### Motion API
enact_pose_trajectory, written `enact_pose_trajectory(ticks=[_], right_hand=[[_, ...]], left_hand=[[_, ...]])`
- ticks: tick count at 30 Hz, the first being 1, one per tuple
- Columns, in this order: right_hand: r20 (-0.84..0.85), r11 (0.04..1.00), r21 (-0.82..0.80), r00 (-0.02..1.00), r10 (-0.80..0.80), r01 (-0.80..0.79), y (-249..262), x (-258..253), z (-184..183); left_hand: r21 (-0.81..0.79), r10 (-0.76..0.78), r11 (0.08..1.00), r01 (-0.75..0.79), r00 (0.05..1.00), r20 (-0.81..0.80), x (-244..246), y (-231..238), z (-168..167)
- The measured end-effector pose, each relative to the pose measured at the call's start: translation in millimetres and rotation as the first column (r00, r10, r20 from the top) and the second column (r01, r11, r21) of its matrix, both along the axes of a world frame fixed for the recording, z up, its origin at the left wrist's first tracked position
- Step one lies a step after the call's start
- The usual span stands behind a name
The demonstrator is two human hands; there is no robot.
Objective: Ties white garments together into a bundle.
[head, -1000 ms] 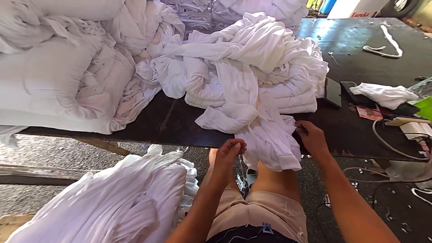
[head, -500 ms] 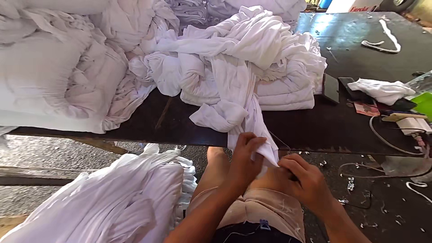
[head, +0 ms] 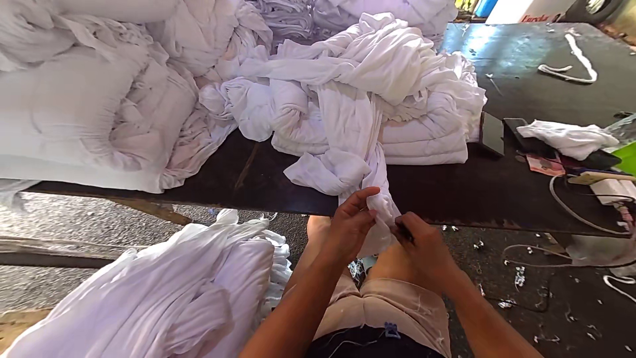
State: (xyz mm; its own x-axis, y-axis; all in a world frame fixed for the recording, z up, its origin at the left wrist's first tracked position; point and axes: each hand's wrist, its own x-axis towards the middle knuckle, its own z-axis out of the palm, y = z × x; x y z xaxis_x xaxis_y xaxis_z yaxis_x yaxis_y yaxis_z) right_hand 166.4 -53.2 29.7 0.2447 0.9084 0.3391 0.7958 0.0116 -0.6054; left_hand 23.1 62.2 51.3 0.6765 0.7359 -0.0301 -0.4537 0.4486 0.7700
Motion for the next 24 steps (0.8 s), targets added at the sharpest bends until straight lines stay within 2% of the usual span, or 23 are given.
enact_pose_trajectory(ticks=[2,6,9,11,13,16,20,24], right_hand=[[-0.055,0.999,0.028,0.998,-0.027,0.029,-1,0,5],[-0.143,0.977,0.188,0.987,-0.071,0.098,0,1,15],[-0.001,0.974,0.220,0.998,-0.060,0.059,2,-7,16],[0.137,0.954,0.300,0.989,-0.057,0.013,1,-14,13],[0.191,0.931,0.360,0.981,-0.019,-0.052,-5,-21,15],[0.144,0.938,0.344,0.990,-0.004,-0.046,-11,-22,17],[0.161,0.973,0.207,0.978,-0.135,0.100,-11,-11,17],[0.265,0.964,0.248,0.951,-0.159,0.092,-10,-12,15]], left_hand=[[0.050,0.014,0.999,-0.011,0.999,-0.051,0,-4,-1],[0.201,-0.012,0.979,0.031,0.995,-0.095,2,-9,-4],[0.397,-0.011,0.916,0.046,0.996,-0.090,5,-14,-11],[0.555,0.042,0.831,0.019,0.994,-0.097,6,-16,-17],[0.630,0.111,0.776,-0.024,0.989,-0.098,6,-15,-20],[0.595,0.194,0.798,-0.098,0.976,-0.100,3,-15,-21],[0.478,0.097,0.876,-0.070,0.995,-0.032,-3,-13,-14],[0.512,0.042,0.858,-0.032,0.999,-0.007,-5,-16,-16]])
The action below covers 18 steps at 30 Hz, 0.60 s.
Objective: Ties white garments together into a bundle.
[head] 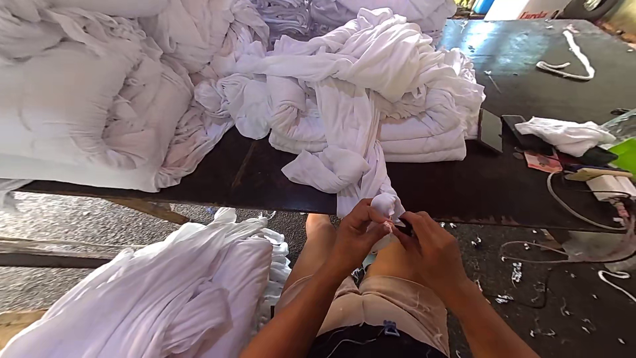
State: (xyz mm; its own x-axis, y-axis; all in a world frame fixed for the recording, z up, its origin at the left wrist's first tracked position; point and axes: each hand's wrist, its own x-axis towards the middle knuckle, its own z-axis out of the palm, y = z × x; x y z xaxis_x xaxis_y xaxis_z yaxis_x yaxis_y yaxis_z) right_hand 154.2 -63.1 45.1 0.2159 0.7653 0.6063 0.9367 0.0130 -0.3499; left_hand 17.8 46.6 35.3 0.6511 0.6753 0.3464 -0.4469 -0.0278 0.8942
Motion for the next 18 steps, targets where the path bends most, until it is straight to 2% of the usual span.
enact_pose_trajectory(ticks=[2,4,7,9,11,13,15,18], right_hand=[[0.008,1.000,0.006,1.000,0.017,-0.017,2,0,0],[-0.054,0.999,0.018,0.998,0.045,-0.044,4,3,-1],[-0.272,0.993,-0.018,0.956,0.105,-0.114,2,6,-1],[-0.443,0.972,-0.086,0.883,0.159,-0.218,-1,7,1],[-0.502,0.933,-0.154,0.839,0.209,-0.325,-2,8,-5],[-0.380,0.925,-0.201,0.896,0.230,-0.323,0,1,-13],[-0.183,0.941,-0.228,0.960,0.211,-0.251,4,-9,-27],[0.014,0.964,-0.220,0.987,0.159,-0.152,8,-16,-50]], left_hand=[[0.073,-0.010,0.997,0.011,1.000,-0.020,2,-3,-3],[0.131,-0.012,0.991,0.016,0.999,-0.035,4,-3,-6],[0.170,-0.036,0.984,0.045,0.998,-0.056,-2,-1,-4],[0.223,-0.012,0.974,0.028,0.997,-0.072,-8,2,-1],[0.330,0.036,0.944,-0.014,0.997,-0.061,-12,5,-2],[0.424,0.098,0.903,-0.075,0.995,-0.034,-14,10,-6],[0.455,0.132,0.884,-0.107,0.991,-0.024,-16,12,-7],[0.501,0.082,0.865,-0.042,0.995,-0.058,-18,11,-5]])
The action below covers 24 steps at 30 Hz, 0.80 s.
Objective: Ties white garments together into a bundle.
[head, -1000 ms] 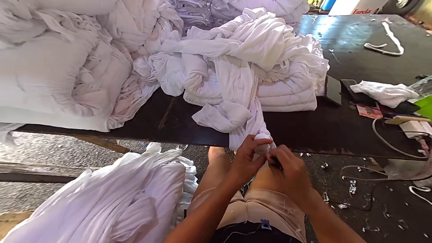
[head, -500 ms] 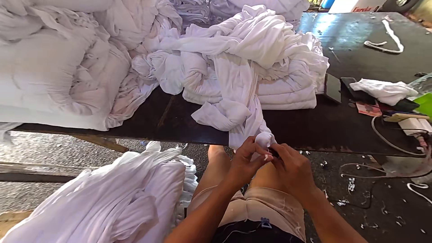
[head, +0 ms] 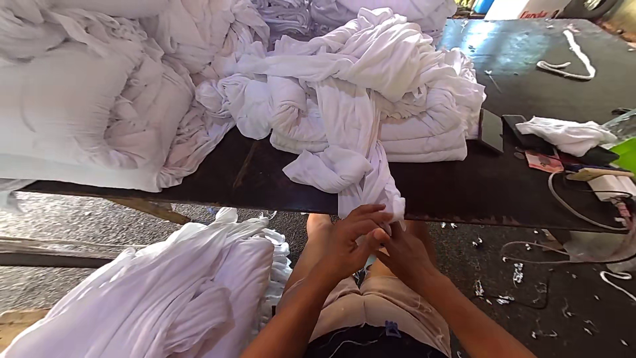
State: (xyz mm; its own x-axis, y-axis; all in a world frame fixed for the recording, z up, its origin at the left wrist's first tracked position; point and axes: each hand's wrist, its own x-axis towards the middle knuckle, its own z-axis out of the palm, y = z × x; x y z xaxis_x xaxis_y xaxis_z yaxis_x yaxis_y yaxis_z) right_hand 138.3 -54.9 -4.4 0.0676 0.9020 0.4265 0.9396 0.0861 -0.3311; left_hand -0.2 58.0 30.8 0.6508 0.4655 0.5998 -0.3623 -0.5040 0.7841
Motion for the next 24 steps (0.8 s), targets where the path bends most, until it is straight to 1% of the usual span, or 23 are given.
enact_pose_trajectory(ticks=[2,4,6,8,9,11,13,15,17,19,20,23,24], right_hand=[[0.014,0.995,0.092,0.999,-0.033,0.031,3,0,-10],[-0.025,0.981,0.192,0.999,-0.023,0.027,6,6,-11],[-0.139,0.979,0.203,0.990,0.004,0.024,6,13,-5],[-0.264,0.977,0.207,0.964,-0.003,0.060,6,22,2],[-0.308,0.974,0.212,0.951,-0.012,0.080,5,25,5],[-0.360,0.968,0.236,0.933,0.002,0.090,4,29,9],[-0.361,0.962,0.267,0.932,0.039,0.063,2,27,12],[-0.329,0.955,0.297,0.940,0.087,0.016,2,19,12],[-0.299,0.947,0.321,0.947,0.119,-0.018,1,14,10],[-0.311,0.946,0.324,0.942,0.128,-0.021,1,14,11],[-0.330,0.947,0.321,0.936,0.125,-0.013,1,15,13],[-0.386,0.955,0.295,0.918,0.095,0.025,1,19,18],[-0.391,0.956,0.293,0.916,0.092,0.029,1,19,18]], left_hand=[[0.043,-0.056,0.997,0.057,0.998,-0.022,0,-3,1],[0.070,-0.045,0.996,0.046,0.999,-0.009,1,-4,0],[0.059,0.044,0.997,-0.044,0.999,0.012,2,-3,-4],[0.035,0.154,0.987,-0.154,0.988,-0.001,2,-1,-7],[0.033,0.190,0.981,-0.189,0.981,-0.022,2,-1,-8],[0.059,0.212,0.977,-0.207,0.974,-0.087,1,-3,-7],[0.116,0.215,0.974,-0.196,0.960,-0.178,3,-7,-7],[0.192,0.269,0.954,-0.229,0.938,-0.220,8,-11,-10],[0.226,0.353,0.924,-0.308,0.913,-0.203,12,-11,-13],[0.206,0.398,0.910,-0.360,0.898,-0.187,11,-8,-11],[0.193,0.380,0.918,-0.346,0.907,-0.183,10,-6,-10],[0.174,0.217,0.968,-0.179,0.946,-0.239,5,-5,-2],[0.190,0.196,0.970,-0.149,0.945,-0.262,6,-6,-2]])
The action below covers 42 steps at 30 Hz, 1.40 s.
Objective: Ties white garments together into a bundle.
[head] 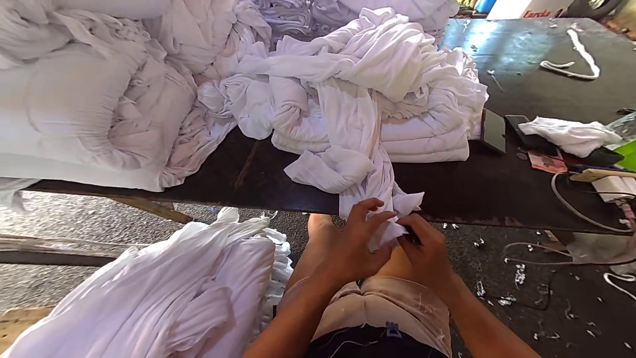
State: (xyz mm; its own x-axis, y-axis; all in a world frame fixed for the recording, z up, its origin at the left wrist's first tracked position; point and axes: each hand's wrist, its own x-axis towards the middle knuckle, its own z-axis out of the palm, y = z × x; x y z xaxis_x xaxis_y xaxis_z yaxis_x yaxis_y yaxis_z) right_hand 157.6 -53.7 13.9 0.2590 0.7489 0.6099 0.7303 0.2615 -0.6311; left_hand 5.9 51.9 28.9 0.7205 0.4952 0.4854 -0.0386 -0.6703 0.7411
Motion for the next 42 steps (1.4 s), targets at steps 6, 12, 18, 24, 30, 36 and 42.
enact_pose_trajectory(ticks=[6,12,18,24,30,36,42], right_hand=[[0.044,0.999,0.032,0.999,0.015,-0.016,1,-5,3],[0.055,0.999,0.031,0.998,0.024,-0.026,3,-5,2],[0.053,0.999,0.032,0.999,0.011,-0.013,6,-1,5],[0.014,0.995,-0.055,0.997,-0.077,0.078,13,10,1],[0.024,0.984,-0.162,0.997,-0.077,0.080,19,8,-4],[0.045,0.983,-0.152,0.995,-0.093,0.099,21,10,-2],[0.003,0.977,-0.186,0.995,-0.102,0.101,23,10,-1]], left_hand=[[-0.022,0.181,0.983,-0.180,0.982,0.060,7,0,-5],[-0.101,0.371,0.927,-0.360,0.921,0.118,4,10,-4],[-0.617,0.160,0.782,-0.087,0.985,0.065,4,6,-2],[-0.922,0.114,0.350,0.167,0.969,0.219,6,7,10],[-0.888,0.255,0.206,0.411,0.854,0.454,9,8,-1],[-0.915,0.389,0.034,0.402,0.838,0.383,11,12,6],[-0.866,0.372,0.052,0.498,0.795,0.479,9,12,3]])
